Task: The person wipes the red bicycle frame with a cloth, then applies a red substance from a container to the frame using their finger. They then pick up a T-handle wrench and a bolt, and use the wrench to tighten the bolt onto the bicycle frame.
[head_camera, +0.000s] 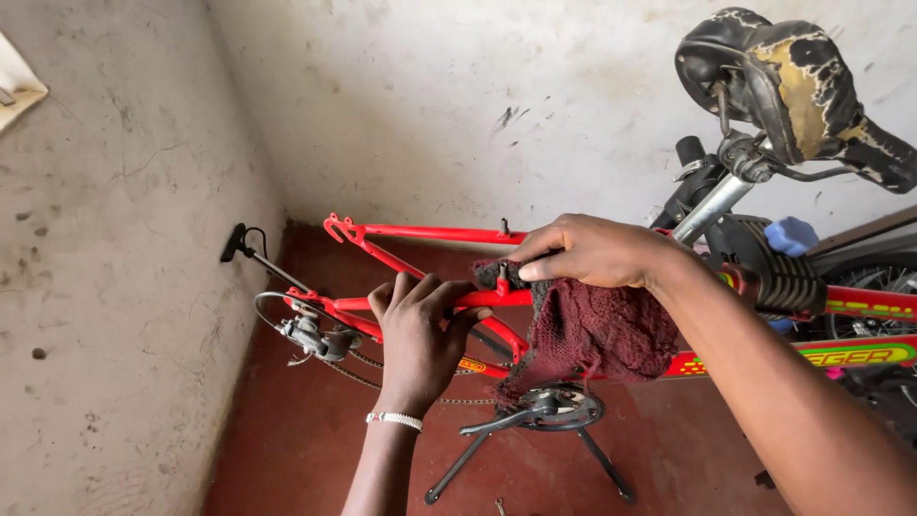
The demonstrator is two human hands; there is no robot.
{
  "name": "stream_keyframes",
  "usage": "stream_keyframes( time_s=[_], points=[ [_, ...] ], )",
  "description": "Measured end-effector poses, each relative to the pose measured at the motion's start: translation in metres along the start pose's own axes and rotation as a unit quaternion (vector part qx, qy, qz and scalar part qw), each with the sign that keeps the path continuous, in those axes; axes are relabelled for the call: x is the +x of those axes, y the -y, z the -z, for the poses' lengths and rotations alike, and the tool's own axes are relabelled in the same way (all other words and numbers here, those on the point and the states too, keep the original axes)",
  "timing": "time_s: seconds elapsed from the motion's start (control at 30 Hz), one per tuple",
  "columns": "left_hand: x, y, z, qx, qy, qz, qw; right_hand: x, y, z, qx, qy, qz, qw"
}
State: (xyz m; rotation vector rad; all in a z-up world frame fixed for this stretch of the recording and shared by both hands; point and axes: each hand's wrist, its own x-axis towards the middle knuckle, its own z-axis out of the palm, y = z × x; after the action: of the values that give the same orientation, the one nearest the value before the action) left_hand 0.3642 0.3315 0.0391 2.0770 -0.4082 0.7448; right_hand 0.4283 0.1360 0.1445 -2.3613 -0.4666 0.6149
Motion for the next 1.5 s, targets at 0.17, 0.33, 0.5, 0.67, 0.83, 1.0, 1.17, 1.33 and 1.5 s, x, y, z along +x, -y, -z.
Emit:
stream_keyframes(
  time_s=[0.17,0.33,0.5,0.67,0.83,1.0,1.17,1.33,1.5],
  points=[
    [0.0,0.002,0.002,-0.006,-0.005,0.0,1.0,-0.009,0.025,-0.008,-0.03,0.013,0.01,0.999],
    [0.0,0.001,-0.002,-0.015,-0.018,0.002,1.0,0.035,0.001,-0.002,0.002,0.104,-0.015,0.994],
    [0.0,0.001,0.002,-0.029,-0.007,0.019,0.999,0.039,0.003,-0.006,-0.022,0.037,-0.026,0.999],
    [-0.001,0.001,0.001,-0.026,0.0,0.03,0.999,0.011,0.012,-0.032,-0.131,-0.124,-0.029,0.983],
    [-0.002,0.003,0.001,-0.021,-0.001,0.038,0.999,-0.003,0.0,-0.053,-0.13,-0.244,0.021,0.961],
    [-0.002,0.001,0.002,-0.021,-0.01,0.026,0.999,-0.017,0.011,-0.058,-0.087,-0.306,0.073,0.945],
    [-0.005,0.007,-0.004,-0.005,-0.006,0.016,1.0,-0.023,-0.003,-0.055,0.039,-0.321,0.079,0.943],
    [-0.006,0.009,-0.003,0.0,0.001,0.013,1.0,-0.007,0.02,-0.056,-0.152,-0.185,0.117,0.964],
    [-0.005,0.013,-0.014,0.042,-0.018,0.017,0.999,0.016,-0.013,-0.085,-0.344,-0.314,0.045,0.884]
  ],
)
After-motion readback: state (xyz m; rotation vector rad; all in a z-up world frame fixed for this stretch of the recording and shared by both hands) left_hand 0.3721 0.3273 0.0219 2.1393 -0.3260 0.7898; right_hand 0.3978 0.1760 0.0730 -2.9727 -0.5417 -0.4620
